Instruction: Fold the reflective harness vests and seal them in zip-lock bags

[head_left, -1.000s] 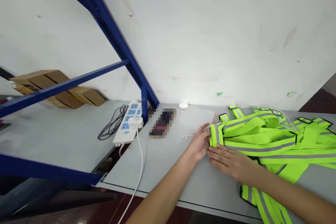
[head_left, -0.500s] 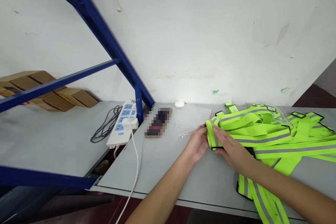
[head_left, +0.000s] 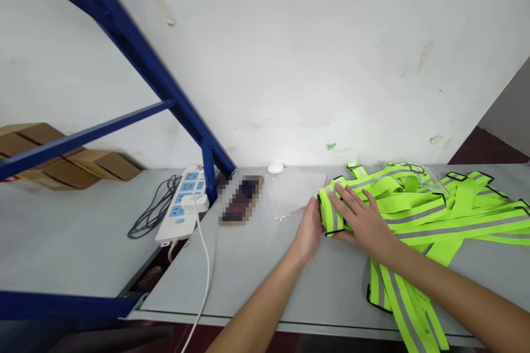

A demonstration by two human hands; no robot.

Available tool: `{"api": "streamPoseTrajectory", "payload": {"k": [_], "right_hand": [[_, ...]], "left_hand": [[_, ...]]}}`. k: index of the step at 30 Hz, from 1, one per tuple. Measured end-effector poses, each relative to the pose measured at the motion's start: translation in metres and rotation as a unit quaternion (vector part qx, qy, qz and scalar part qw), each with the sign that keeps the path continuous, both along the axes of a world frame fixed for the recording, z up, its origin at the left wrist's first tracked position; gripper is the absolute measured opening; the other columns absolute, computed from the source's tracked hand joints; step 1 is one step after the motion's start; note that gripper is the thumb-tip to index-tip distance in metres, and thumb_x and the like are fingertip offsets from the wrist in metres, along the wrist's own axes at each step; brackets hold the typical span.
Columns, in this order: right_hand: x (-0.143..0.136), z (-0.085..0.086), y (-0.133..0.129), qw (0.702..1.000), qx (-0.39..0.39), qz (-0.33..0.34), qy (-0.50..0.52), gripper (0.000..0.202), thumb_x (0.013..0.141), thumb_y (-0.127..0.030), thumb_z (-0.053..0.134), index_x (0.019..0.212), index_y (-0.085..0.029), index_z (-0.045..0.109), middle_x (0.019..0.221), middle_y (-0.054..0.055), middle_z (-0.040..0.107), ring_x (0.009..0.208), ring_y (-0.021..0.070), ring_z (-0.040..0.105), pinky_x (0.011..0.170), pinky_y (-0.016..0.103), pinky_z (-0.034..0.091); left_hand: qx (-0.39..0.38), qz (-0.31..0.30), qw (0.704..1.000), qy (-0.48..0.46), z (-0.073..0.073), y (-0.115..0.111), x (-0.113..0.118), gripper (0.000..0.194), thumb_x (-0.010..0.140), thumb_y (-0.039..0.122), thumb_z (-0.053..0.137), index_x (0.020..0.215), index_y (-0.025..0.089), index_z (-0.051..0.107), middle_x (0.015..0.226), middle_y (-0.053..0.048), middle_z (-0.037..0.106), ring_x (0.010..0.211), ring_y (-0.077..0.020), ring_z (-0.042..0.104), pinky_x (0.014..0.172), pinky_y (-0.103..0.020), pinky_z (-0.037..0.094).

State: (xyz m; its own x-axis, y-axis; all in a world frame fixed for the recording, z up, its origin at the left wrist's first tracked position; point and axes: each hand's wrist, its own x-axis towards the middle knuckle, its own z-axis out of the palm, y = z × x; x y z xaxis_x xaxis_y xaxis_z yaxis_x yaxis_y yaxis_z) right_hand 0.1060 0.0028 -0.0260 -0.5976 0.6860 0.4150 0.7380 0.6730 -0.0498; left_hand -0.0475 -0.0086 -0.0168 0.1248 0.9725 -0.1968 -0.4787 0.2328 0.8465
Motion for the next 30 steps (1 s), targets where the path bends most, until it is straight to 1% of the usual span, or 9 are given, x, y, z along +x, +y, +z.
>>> {"api": "streamPoseTrajectory", "payload": {"k": [5, 9, 11, 17, 20, 22, 24, 27, 30], "right_hand": [[-0.003, 0.003, 0.002, 1.000, -0.003, -0.013, 0.006, 0.081, 0.087, -0.053, 0.055, 0.152, -0.022, 0.019, 0.152, 0.011, 0.033, 0.140, 0.0303, 0.030, 0.108, 0.046, 0.024], [-0.006, 0.003, 0.001, 1.000, 0.001, -0.024, 0.020, 0.072, 0.091, -0.051, 0.049, 0.151, -0.020, 0.023, 0.152, 0.011, 0.033, 0.140, 0.0289, 0.030, 0.107, 0.045, 0.023], [-0.009, 0.003, 0.000, 0.999, 0.001, -0.031, 0.038, 0.071, 0.093, -0.050, 0.046, 0.151, -0.018, 0.021, 0.152, 0.013, 0.033, 0.140, 0.0282, 0.030, 0.107, 0.045, 0.021], [0.001, 0.012, 0.008, 0.995, -0.011, -0.065, 0.079, 0.104, 0.079, -0.064, 0.057, 0.151, -0.007, 0.007, 0.154, 0.021, 0.025, 0.142, 0.0321, 0.023, 0.110, 0.050, 0.019], [0.019, 0.016, 0.024, 0.991, -0.031, -0.090, 0.089, 0.095, 0.079, -0.045, 0.063, 0.151, -0.012, 0.012, 0.153, 0.017, 0.029, 0.142, 0.0306, 0.024, 0.111, 0.052, 0.016], [0.033, 0.014, 0.038, 0.990, -0.041, -0.099, 0.088, 0.075, 0.077, -0.021, 0.061, 0.145, -0.019, 0.031, 0.147, 0.013, 0.042, 0.137, 0.0289, 0.035, 0.111, 0.054, 0.014], [0.046, 0.012, 0.050, 0.988, -0.042, -0.112, 0.102, 0.063, 0.069, -0.006, 0.055, 0.130, -0.021, 0.050, 0.135, 0.010, 0.057, 0.126, 0.0269, 0.049, 0.111, 0.054, 0.015], [0.067, 0.011, 0.065, 0.980, -0.025, -0.150, 0.129, 0.069, 0.061, 0.002, 0.049, 0.126, -0.020, 0.054, 0.129, 0.009, 0.062, 0.121, 0.0268, 0.052, 0.109, 0.055, 0.020], [0.101, 0.017, 0.073, 0.971, -0.003, -0.184, 0.153, 0.072, 0.059, 0.006, 0.044, 0.126, -0.019, 0.054, 0.126, 0.010, 0.063, 0.117, 0.0272, 0.055, 0.107, 0.054, 0.023]], "left_hand": [[0.080, 0.038, 0.986, 0.140, 0.002, -0.004, -0.002, 0.048, 0.085, 0.040, 0.063, 0.130, 0.026, 0.053, 0.139, -0.003, 0.053, 0.137, -0.0230, 0.036, 0.109, -0.030, 0.033], [0.091, -0.005, 0.985, 0.149, 0.009, -0.006, 0.001, 0.060, 0.082, 0.037, 0.067, 0.135, 0.026, 0.043, 0.140, -0.007, 0.051, 0.130, -0.0246, 0.046, 0.101, -0.031, 0.043], [0.096, -0.001, 0.983, 0.157, 0.011, -0.006, 0.002, 0.062, 0.080, 0.036, 0.069, 0.134, 0.024, 0.043, 0.137, -0.008, 0.054, 0.124, -0.0255, 0.051, 0.096, -0.033, 0.047], [0.124, 0.073, 0.964, 0.224, 0.028, -0.001, 0.000, 0.043, 0.079, 0.041, 0.068, 0.115, 0.019, 0.058, 0.113, -0.008, 0.067, 0.105, -0.0236, 0.062, 0.089, -0.032, 0.050], [0.126, 0.069, 0.964, 0.222, 0.050, 0.002, -0.003, 0.044, 0.080, 0.042, 0.067, 0.115, 0.019, 0.056, 0.106, -0.007, 0.068, 0.090, -0.0217, 0.066, 0.075, -0.032, 0.055], [0.116, 0.048, 0.972, 0.201, 0.068, 0.004, -0.002, 0.047, 0.079, 0.042, 0.067, 0.118, 0.020, 0.054, 0.107, -0.008, 0.067, 0.079, -0.0203, 0.066, 0.062, -0.031, 0.057], [0.124, 0.028, 0.977, 0.172, 0.085, 0.005, 0.001, 0.046, 0.079, 0.042, 0.067, 0.118, 0.019, 0.054, 0.106, -0.008, 0.067, 0.072, -0.0188, 0.065, 0.053, -0.028, 0.055], [0.140, 0.014, 0.979, 0.149, 0.107, 0.006, 0.005, 0.044, 0.077, 0.040, 0.069, 0.113, 0.017, 0.057, 0.093, -0.007, 0.068, 0.064, -0.0171, 0.064, 0.047, -0.026, 0.054], [0.129, 0.049, 0.980, 0.141, 0.123, 0.007, 0.003, 0.040, 0.075, 0.038, 0.071, 0.105, 0.015, 0.060, 0.079, -0.004, 0.066, 0.054, -0.0152, 0.061, 0.041, -0.026, 0.052]]}}
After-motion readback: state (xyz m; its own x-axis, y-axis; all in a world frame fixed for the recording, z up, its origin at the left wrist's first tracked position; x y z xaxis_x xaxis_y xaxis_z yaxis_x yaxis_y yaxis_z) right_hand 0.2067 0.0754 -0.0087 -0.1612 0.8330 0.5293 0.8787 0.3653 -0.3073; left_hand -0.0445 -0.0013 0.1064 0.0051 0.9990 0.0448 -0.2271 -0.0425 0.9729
